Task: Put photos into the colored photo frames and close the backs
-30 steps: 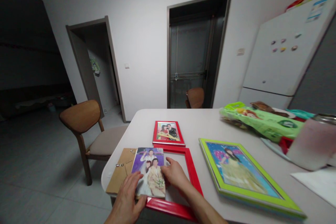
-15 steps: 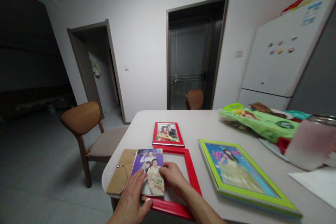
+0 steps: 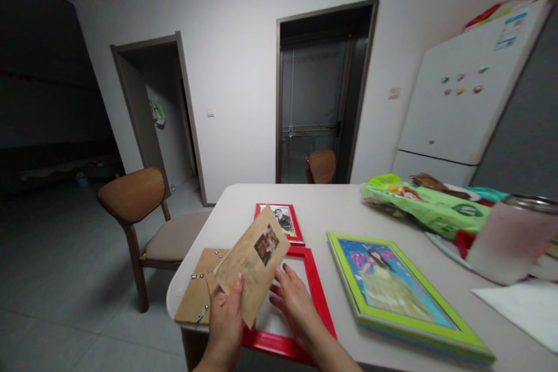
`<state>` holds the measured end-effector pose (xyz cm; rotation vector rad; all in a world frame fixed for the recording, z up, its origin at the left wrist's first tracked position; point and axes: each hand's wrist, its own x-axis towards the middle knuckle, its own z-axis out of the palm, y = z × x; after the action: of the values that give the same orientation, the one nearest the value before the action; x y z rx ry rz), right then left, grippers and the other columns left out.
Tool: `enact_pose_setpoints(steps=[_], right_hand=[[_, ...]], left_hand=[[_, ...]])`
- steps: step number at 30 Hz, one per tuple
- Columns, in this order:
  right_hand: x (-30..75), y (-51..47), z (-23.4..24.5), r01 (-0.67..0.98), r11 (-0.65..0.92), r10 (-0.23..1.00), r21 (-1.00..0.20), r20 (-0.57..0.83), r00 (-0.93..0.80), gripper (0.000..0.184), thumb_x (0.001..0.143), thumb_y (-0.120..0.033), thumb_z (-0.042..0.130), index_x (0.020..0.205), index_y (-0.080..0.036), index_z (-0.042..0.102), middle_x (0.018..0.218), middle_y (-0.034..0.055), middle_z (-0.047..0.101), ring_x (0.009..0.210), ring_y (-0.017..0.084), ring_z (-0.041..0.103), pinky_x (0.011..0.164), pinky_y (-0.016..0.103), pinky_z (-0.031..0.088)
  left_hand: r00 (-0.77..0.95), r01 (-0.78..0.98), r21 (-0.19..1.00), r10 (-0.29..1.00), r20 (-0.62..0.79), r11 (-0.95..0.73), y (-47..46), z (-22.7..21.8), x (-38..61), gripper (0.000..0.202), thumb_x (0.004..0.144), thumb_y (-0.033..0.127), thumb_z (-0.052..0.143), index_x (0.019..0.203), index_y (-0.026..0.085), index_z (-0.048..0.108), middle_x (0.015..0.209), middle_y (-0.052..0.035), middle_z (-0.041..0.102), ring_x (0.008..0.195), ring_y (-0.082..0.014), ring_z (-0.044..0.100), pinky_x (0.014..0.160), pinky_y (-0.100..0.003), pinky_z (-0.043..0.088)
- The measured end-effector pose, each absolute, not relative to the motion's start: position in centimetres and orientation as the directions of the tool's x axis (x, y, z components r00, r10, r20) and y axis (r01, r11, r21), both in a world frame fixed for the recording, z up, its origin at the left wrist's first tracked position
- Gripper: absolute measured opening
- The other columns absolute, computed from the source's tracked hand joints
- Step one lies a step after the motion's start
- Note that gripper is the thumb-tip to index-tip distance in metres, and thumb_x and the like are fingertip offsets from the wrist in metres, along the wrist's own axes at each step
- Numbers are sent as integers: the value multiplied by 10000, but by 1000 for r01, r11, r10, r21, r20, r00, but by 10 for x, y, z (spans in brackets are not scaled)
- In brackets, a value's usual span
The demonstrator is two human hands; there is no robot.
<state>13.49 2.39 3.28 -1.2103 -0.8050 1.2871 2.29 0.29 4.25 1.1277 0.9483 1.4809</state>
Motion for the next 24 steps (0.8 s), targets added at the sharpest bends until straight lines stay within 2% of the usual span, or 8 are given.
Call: enact_pose_setpoints(steps=[2,5,7,10,12,14,20,24], right_hand=[[144,25,24,-381,-106,974,-918,-174,147,429,724,-357,433,1098,-146,443,1007,113,605,845,204,590,625,294,484],[164,26,25,-416,-89,970,-905,-174,172,435,713,-264,440,1131,-148,407,934,91,644,751,196,622,582,285,497],[178,27,30,-382,-145,961,-913,-222,164,482,696,-198,450,1169,-153,371,877,82,663,678,189,632,564,287,500],[194,30,32,-309,-203,953,-929,-260,157,545,679,-139,439,1211,-157,322,804,67,678,625,182,635,554,287,499],[198,33,31,-251,-215,955,-944,-257,151,563,672,-126,424,1222,-158,308,775,57,682,613,182,634,552,285,497],[198,38,28,-177,-223,959,-959,-248,134,563,661,-124,415,1215,-153,326,770,55,683,604,181,633,546,278,494],[196,56,11,51,-179,981,-983,-174,89,508,645,-161,373,1149,-119,416,765,63,680,622,182,632,527,258,479],[200,66,-1,295,-115,993,-949,-97,74,455,665,-188,329,1092,-123,472,831,75,668,686,184,627,564,255,469]], left_hand=[[14,-367,925,994,112,-99,2,38,30,468,719,460,498,1018,104,551,997,-119,613,946,-240,552,828,-320,426],[66,-367,929,995,69,-40,8,25,29,558,666,448,560,1091,93,492,1057,-134,580,979,-244,529,830,-314,419],[51,-249,967,996,69,-55,13,18,21,606,659,401,572,1155,86,425,1141,-144,519,1047,-238,478,874,-307,380],[73,83,992,993,91,-97,15,12,10,581,664,304,547,1181,88,395,1225,-132,442,1130,-222,391,951,-305,290],[131,309,941,987,97,-134,13,12,6,561,665,253,516,1187,88,393,1244,-117,423,1156,-212,355,983,-310,239],[192,460,869,976,103,-182,8,14,6,568,667,226,485,1204,80,370,1260,-109,404,1169,-201,335,997,-308,219],[362,650,693,929,81,-313,3,13,9,606,661,206,462,1226,29,328,1295,-139,342,1196,-214,291,1009,-332,221],[406,689,630,911,72,-358,4,11,8,612,672,217,460,1234,23,312,1312,-150,302,1210,-224,264,1015,-357,218]])
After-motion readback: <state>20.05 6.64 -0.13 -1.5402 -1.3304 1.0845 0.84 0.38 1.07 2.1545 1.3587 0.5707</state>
